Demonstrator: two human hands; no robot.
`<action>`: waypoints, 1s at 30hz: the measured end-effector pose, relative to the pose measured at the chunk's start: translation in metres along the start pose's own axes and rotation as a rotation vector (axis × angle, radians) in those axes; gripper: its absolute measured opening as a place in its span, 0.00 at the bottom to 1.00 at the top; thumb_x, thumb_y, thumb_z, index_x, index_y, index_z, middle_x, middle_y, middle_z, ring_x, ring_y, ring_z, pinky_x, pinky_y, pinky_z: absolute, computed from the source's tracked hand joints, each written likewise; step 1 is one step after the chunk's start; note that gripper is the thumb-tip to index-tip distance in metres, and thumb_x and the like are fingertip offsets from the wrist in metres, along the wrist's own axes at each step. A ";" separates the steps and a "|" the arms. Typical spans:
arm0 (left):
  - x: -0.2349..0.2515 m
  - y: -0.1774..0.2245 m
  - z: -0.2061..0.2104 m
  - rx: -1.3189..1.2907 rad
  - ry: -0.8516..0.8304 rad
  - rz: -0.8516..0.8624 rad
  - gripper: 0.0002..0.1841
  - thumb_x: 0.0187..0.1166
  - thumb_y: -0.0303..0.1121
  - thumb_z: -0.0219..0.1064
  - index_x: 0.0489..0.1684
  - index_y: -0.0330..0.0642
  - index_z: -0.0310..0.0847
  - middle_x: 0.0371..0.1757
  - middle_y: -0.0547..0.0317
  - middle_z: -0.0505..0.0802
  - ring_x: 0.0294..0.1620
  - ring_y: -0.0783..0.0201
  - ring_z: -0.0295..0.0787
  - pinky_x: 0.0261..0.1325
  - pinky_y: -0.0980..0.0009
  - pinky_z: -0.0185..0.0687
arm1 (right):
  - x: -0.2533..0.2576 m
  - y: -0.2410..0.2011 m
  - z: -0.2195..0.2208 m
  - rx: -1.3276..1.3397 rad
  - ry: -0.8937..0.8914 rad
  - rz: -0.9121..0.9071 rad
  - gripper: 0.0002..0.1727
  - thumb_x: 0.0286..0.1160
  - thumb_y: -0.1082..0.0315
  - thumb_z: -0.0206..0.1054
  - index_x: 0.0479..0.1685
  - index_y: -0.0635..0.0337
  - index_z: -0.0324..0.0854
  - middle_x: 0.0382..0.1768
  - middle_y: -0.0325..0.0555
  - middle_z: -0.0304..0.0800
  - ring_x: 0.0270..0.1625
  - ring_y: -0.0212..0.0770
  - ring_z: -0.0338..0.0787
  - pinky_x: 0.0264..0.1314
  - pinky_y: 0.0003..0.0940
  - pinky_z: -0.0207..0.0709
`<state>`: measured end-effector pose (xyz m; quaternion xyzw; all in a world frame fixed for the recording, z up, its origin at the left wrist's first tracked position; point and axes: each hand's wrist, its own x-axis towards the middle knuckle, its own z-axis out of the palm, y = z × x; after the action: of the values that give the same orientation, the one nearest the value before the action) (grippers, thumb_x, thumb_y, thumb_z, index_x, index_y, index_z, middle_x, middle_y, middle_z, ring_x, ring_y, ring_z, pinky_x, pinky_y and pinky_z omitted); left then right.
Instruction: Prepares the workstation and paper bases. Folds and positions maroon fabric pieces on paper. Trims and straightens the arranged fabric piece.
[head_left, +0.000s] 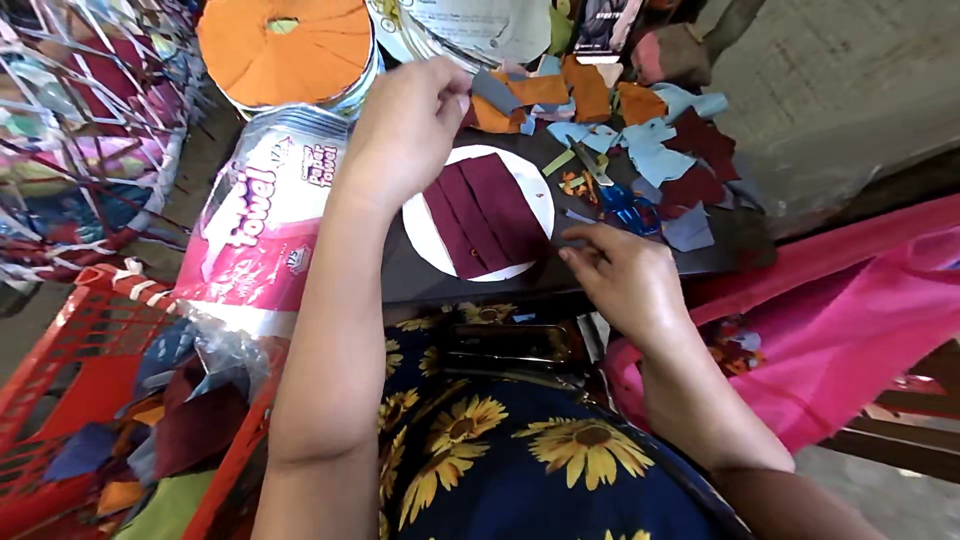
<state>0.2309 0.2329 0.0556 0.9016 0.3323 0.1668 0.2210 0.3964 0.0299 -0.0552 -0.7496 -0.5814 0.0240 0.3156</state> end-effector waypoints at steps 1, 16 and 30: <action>-0.012 -0.001 0.004 0.010 0.008 0.002 0.18 0.92 0.32 0.52 0.72 0.36 0.79 0.68 0.41 0.88 0.68 0.51 0.86 0.74 0.51 0.75 | -0.004 0.004 0.004 0.010 0.046 -0.056 0.12 0.81 0.67 0.68 0.54 0.63 0.90 0.39 0.55 0.93 0.35 0.51 0.90 0.37 0.52 0.83; -0.134 -0.053 0.132 0.298 0.369 0.152 0.23 0.88 0.48 0.55 0.75 0.54 0.82 0.74 0.47 0.86 0.79 0.42 0.77 0.78 0.40 0.66 | 0.078 -0.004 0.034 0.041 -0.199 -0.396 0.21 0.88 0.72 0.55 0.75 0.65 0.80 0.77 0.57 0.81 0.82 0.58 0.77 0.84 0.58 0.66; -0.091 -0.032 0.120 0.278 0.079 0.169 0.28 0.93 0.46 0.45 0.85 0.41 0.70 0.88 0.48 0.72 0.92 0.48 0.59 0.92 0.47 0.47 | 0.158 -0.013 0.046 -0.050 -0.276 -0.208 0.14 0.84 0.71 0.62 0.59 0.69 0.87 0.61 0.67 0.87 0.70 0.65 0.84 0.75 0.61 0.72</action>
<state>0.2019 0.1584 -0.0763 0.9409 0.2838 0.1726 0.0659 0.4175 0.1919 -0.0329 -0.6825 -0.6940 0.0794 0.2151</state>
